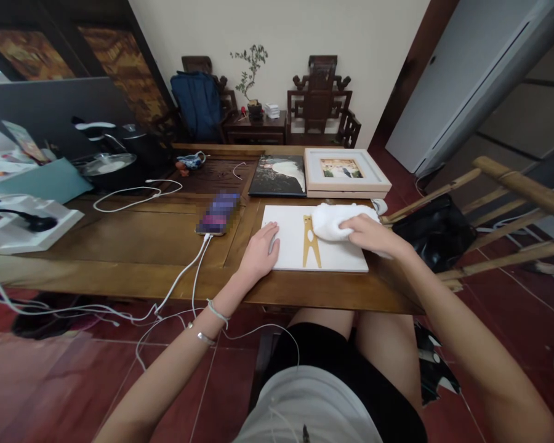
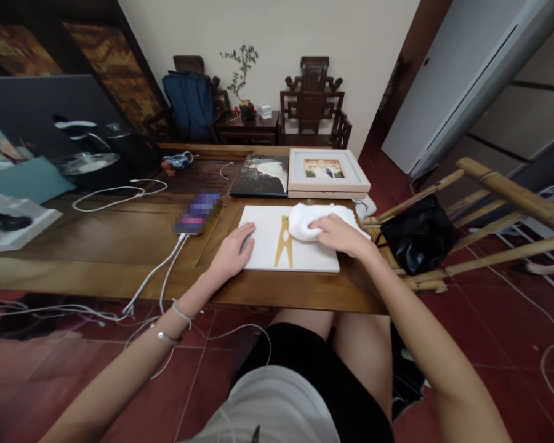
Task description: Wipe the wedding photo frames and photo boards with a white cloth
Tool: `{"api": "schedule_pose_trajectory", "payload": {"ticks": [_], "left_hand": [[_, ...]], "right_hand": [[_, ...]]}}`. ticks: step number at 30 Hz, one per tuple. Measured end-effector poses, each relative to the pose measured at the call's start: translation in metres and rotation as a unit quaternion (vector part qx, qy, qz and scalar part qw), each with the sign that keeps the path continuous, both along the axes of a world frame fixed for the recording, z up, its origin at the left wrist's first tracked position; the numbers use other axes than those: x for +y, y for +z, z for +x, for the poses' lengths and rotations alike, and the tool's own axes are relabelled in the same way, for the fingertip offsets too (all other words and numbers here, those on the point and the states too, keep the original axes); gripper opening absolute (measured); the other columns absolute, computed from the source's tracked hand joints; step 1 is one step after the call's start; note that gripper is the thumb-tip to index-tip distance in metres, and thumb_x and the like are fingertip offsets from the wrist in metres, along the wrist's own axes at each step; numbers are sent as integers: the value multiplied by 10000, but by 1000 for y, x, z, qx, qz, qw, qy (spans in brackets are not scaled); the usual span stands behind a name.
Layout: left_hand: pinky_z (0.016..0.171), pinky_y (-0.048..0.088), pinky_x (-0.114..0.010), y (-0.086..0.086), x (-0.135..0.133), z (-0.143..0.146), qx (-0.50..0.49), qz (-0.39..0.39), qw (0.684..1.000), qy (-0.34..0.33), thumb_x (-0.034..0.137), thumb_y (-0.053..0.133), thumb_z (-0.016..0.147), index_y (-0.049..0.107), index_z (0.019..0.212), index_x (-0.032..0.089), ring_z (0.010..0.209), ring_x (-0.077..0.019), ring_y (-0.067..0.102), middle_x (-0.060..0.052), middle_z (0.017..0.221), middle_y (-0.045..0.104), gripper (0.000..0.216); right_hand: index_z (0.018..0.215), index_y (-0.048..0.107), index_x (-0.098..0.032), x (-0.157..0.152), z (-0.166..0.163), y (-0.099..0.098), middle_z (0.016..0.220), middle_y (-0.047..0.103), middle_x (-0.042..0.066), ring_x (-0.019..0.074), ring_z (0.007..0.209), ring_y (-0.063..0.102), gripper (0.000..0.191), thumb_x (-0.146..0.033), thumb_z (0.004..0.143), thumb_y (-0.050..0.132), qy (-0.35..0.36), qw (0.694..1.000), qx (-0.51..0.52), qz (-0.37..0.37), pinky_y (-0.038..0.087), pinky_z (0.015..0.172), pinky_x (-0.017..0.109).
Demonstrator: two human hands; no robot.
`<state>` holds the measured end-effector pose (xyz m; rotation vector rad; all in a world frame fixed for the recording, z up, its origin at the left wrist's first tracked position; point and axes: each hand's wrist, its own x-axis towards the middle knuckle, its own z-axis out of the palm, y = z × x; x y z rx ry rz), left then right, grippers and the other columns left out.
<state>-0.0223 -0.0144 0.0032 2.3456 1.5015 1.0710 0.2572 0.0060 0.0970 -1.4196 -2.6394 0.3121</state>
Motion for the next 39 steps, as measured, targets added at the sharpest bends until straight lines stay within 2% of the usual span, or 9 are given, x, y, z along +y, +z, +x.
{"api": "schedule_pose_trajectory", "payload": {"ticks": [6,9,12,17,26,30,34,39], "left_hand": [[1085,383,-477,1,0,0,-1,-1,1000,0,191,431,876,579,1179,111,1259,-268,494,-155,1299,572,346],[1089,380,-466,1,0,0,2,-3,1000,0,192,425,879,582,1172,91,1260,-270,493,-170,1299,569,348],[1090,379,-469,1,0,0,2,-6,1000,-1,191,427,877,583,1171,94,1261,-273,491,-170,1301,567,347],[1088,382,-474,0,0,0,2,-1,1000,-3,188,430,876,577,1184,124,1261,-266,492,-142,1303,571,347],[1090,379,-466,2,-1,1,12,-7,1000,1,188,422,880,575,1185,91,1261,-274,491,-169,1305,564,355],[1098,368,-459,2,-1,1,12,-12,1000,4,191,423,879,572,1189,79,1268,-276,483,-179,1312,554,361],[1093,371,-470,0,0,1,2,-8,1000,2,192,423,877,576,1181,97,1267,-274,484,-168,1309,560,354],[1086,381,-478,-1,1,0,-4,0,1000,-2,190,429,873,581,1170,115,1263,-268,490,-153,1298,573,341]], "right_hand": [[762,662,-166,64,-5,0,820,687,58,246,820,583,317,-152,611,384,1,1000,2,15,380,738,287],[766,664,-165,76,-4,-1,831,685,55,245,807,579,325,-162,617,376,-15,1000,0,22,378,725,288],[839,686,-147,73,-2,-3,899,691,68,257,873,578,374,-161,634,374,-21,999,2,37,376,772,293],[866,701,-148,37,5,0,910,703,59,254,898,588,390,-141,634,388,-5,1000,1,11,387,786,280],[840,694,-203,-83,16,5,795,672,59,224,816,605,376,-68,658,394,44,999,-10,-23,426,792,297],[808,688,-210,-102,17,7,759,662,55,220,781,606,376,-47,639,395,60,997,-11,-36,434,776,302],[821,698,-203,-76,15,5,818,689,62,233,817,608,367,-74,652,399,49,998,-10,-25,434,777,308],[879,705,-158,-10,0,1,919,717,76,260,877,602,391,-89,651,396,9,1000,5,9,409,792,304]]}}
